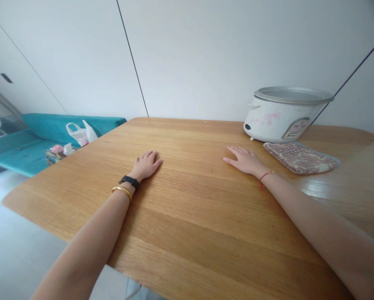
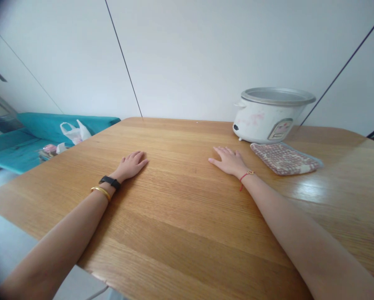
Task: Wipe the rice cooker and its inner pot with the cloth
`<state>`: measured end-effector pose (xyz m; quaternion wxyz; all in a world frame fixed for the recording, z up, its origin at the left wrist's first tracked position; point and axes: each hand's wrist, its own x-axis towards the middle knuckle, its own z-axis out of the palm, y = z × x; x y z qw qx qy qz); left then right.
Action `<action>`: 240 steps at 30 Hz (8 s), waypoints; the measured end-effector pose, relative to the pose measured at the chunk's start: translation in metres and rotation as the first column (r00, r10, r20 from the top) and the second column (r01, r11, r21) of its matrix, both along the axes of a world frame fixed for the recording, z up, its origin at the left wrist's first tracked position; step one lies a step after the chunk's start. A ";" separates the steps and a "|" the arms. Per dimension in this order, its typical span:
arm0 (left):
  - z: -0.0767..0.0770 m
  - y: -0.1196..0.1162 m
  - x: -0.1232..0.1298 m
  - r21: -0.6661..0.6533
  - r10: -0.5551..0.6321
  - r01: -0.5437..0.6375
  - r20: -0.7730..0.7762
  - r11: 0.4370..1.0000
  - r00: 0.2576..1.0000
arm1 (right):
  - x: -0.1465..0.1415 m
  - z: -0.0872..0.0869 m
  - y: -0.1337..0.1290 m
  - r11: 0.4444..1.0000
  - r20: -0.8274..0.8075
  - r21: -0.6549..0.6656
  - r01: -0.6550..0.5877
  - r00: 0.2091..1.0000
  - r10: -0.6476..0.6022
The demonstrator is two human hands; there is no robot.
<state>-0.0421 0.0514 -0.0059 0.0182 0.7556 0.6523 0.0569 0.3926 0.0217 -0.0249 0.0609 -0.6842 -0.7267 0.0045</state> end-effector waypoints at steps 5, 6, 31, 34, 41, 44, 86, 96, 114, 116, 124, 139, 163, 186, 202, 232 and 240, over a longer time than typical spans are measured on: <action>0.001 -0.001 0.001 0.001 0.006 -0.006 0.016 1.000 1.000 | -0.001 0.001 -0.001 1.000 -0.026 0.018 0.016 1.000 -0.015; 0.000 -0.001 0.000 0.000 0.010 -0.010 0.021 1.000 1.000 | -0.001 0.001 -0.001 1.000 -0.033 0.021 0.015 0.999 -0.015; 0.003 -0.002 0.000 0.000 -0.023 0.023 0.000 1.000 1.000 | -0.001 0.002 -0.001 0.999 0.039 -0.039 -0.007 0.999 0.009; 0.002 -0.002 -0.001 0.000 -0.038 0.038 0.000 0.999 0.999 | -0.002 0.003 -0.001 0.999 0.034 -0.037 -0.005 0.999 0.007; 0.003 -0.002 -0.001 -0.011 -0.030 0.030 -0.007 0.999 1.000 | -0.002 0.004 -0.002 0.999 0.034 -0.044 -0.008 0.999 0.010; 0.003 -0.002 -0.001 -0.012 -0.036 0.036 0.002 0.999 0.999 | -0.002 0.003 -0.002 0.999 0.029 -0.042 -0.006 1.000 0.007; -0.002 0.002 -0.002 0.007 -0.011 0.011 0.014 1.000 1.000 | -0.002 -0.001 0.000 0.999 -0.041 0.006 0.035 0.999 -0.035; 0.000 -0.001 0.000 -0.003 -0.006 0.006 0.003 1.000 1.000 | 0.000 0.001 0.001 0.998 0.033 -0.060 0.000 0.999 0.002; 0.000 0.000 -0.001 0.000 -0.026 0.026 0.009 1.000 1.000 | -0.005 0.002 -0.001 0.993 0.039 -0.111 0.031 0.999 -0.027; 0.000 0.001 -0.001 0.007 -0.002 0.001 0.048 1.000 0.999 | -0.005 0.001 -0.001 0.993 0.037 -0.110 0.038 0.999 -0.034; -0.001 0.001 -0.001 0.017 0.007 -0.009 0.101 1.000 0.995 | -0.002 0.000 0.002 0.990 0.008 -0.130 0.051 0.999 -0.050; 0.000 0.001 -0.001 -0.002 -0.003 0.003 0.020 1.000 1.000 | -0.007 0.002 -0.003 0.994 0.030 -0.102 0.036 0.999 -0.033; 0.004 -0.003 0.001 0.001 -0.027 0.027 0.000 1.000 1.000 | -0.006 0.001 -0.004 0.997 -0.004 -0.072 0.039 0.999 -0.040; 0.003 -0.001 -0.001 -0.020 -0.049 0.048 -0.033 0.999 0.998 | -0.008 0.003 -0.004 0.994 0.039 -0.098 0.045 0.998 -0.042; 0.002 -0.001 -0.001 -0.003 -0.052 0.052 -0.022 0.999 0.998 | -0.008 0.002 -0.005 0.996 0.004 -0.072 0.051 0.999 -0.051; 0.003 -0.001 0.000 -0.021 -0.040 0.040 0.003 0.999 0.999 | -0.005 0.000 -0.002 0.995 0.028 -0.092 0.034 0.999 -0.032; 0.002 -0.001 0.001 -0.008 -0.040 0.040 -0.012 0.999 0.999 | -0.006 0.002 -0.003 0.995 0.034 -0.092 0.038 0.999 -0.035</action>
